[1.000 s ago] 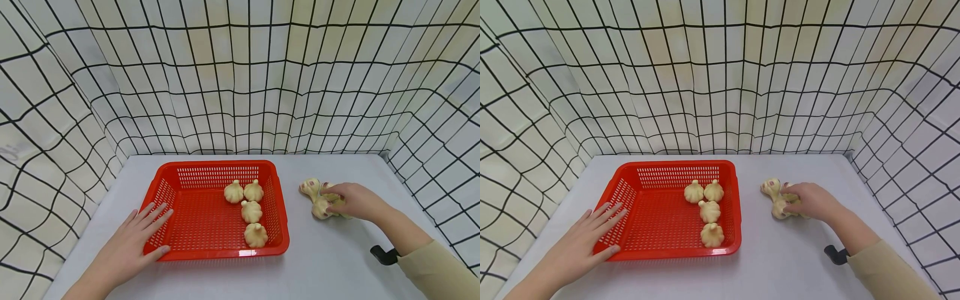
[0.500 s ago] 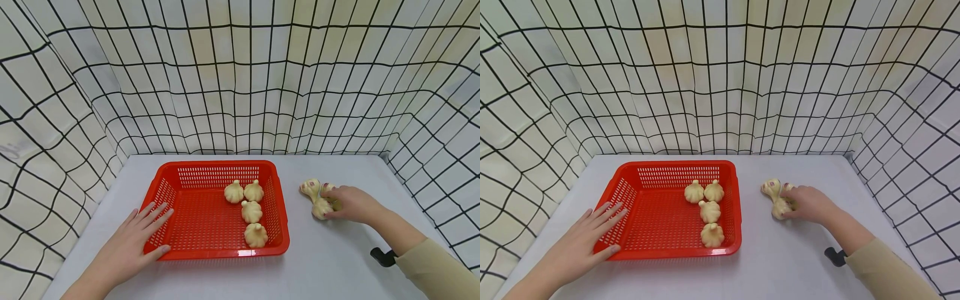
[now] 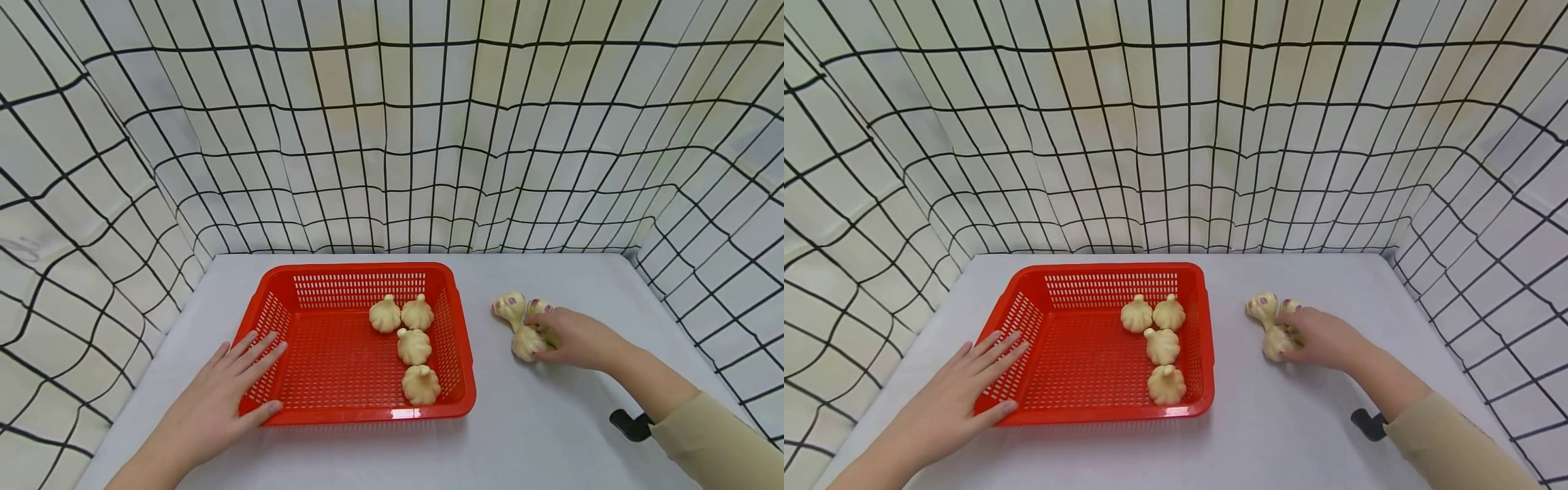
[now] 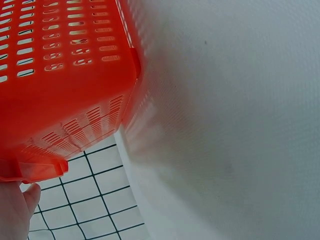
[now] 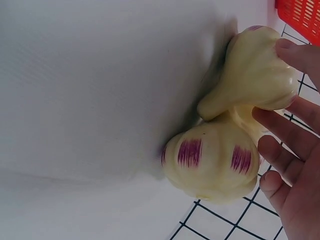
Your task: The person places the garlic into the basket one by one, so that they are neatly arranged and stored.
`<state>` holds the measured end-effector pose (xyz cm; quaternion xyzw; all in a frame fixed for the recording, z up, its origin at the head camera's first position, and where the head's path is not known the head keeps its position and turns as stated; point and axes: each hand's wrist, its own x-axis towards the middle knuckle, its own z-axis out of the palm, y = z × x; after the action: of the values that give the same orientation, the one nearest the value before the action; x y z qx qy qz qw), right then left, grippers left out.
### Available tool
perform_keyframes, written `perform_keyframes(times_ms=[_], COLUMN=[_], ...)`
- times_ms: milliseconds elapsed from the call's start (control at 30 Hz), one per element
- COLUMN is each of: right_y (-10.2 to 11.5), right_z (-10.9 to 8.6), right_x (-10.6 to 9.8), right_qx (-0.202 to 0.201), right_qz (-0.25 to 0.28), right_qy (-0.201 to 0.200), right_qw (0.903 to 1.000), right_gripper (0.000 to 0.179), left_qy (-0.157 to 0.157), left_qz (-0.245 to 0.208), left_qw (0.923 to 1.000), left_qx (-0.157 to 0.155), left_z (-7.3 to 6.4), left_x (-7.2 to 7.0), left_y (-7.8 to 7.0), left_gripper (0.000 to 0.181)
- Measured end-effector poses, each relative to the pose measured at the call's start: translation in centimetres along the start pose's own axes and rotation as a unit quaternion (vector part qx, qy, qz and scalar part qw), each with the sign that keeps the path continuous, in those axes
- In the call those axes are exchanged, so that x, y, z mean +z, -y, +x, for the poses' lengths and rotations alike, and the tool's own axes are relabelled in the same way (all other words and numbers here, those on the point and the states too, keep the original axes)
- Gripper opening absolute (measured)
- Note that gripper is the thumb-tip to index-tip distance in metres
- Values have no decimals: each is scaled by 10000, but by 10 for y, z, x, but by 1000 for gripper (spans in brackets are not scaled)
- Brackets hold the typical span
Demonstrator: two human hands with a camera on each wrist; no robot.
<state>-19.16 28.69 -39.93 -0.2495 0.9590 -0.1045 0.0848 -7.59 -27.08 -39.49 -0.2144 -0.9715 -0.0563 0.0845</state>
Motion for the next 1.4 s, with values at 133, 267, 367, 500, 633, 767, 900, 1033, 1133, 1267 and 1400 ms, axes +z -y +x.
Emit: perform_keyframes(times_ms=[133, 267, 367, 500, 633, 767, 900, 1033, 1133, 1267, 1400], right_y=[0, 0, 2, 7, 13, 19, 24, 28, 30, 33, 36], right_z=[-3, -4, -5, -7, -7, -5, -3, -1, 1, 4, 6], right_x=[-1, -1, -1, -1, 0, 1, 2, 4, 6, 11, 15], right_qx=[23, -63, -162, -243, -236, -346, -389, -400, -544, -739, -837], right_qz=[83, 180, 195, 135, 24, -196, -195, -59, -42, -103, -104], right_qy=[69, 142, 168, 267, 372, 327, 357, 403, 352, 278, 256], right_qw=[9999, 9997, 9995, 9993, 9990, 9987, 9984, 9984, 9979, 9968, 9961], right_gripper=[53, 51, 49, 48, 49, 50, 50, 51, 50, 47, 49], left_qy=[-33, -32, -28, -35, -50, -69, -81, -36, -13, -20, -10], left_qz=[8, -14, -38, -76, -75, -39, -35, -16, -17, -21, -21], left_qw=[10000, 10000, 10000, 10000, 9999, 10000, 9999, 10000, 10000, 10000, 10000], left_qx=[26, 44, 36, 35, 47, 51, 65, 35, 18, 13, 14], left_z=[0, 0, 0, -1, -1, -1, 0, 0, 0, 1, 1], left_x=[0, 0, 0, -1, -1, -1, 0, 0, 0, -1, -1], left_y=[0, 0, -1, -1, -1, 0, 0, 1, 1, 0, 0], left_gripper=[79, 79, 79, 79, 79, 79, 79, 79, 79, 79, 79])
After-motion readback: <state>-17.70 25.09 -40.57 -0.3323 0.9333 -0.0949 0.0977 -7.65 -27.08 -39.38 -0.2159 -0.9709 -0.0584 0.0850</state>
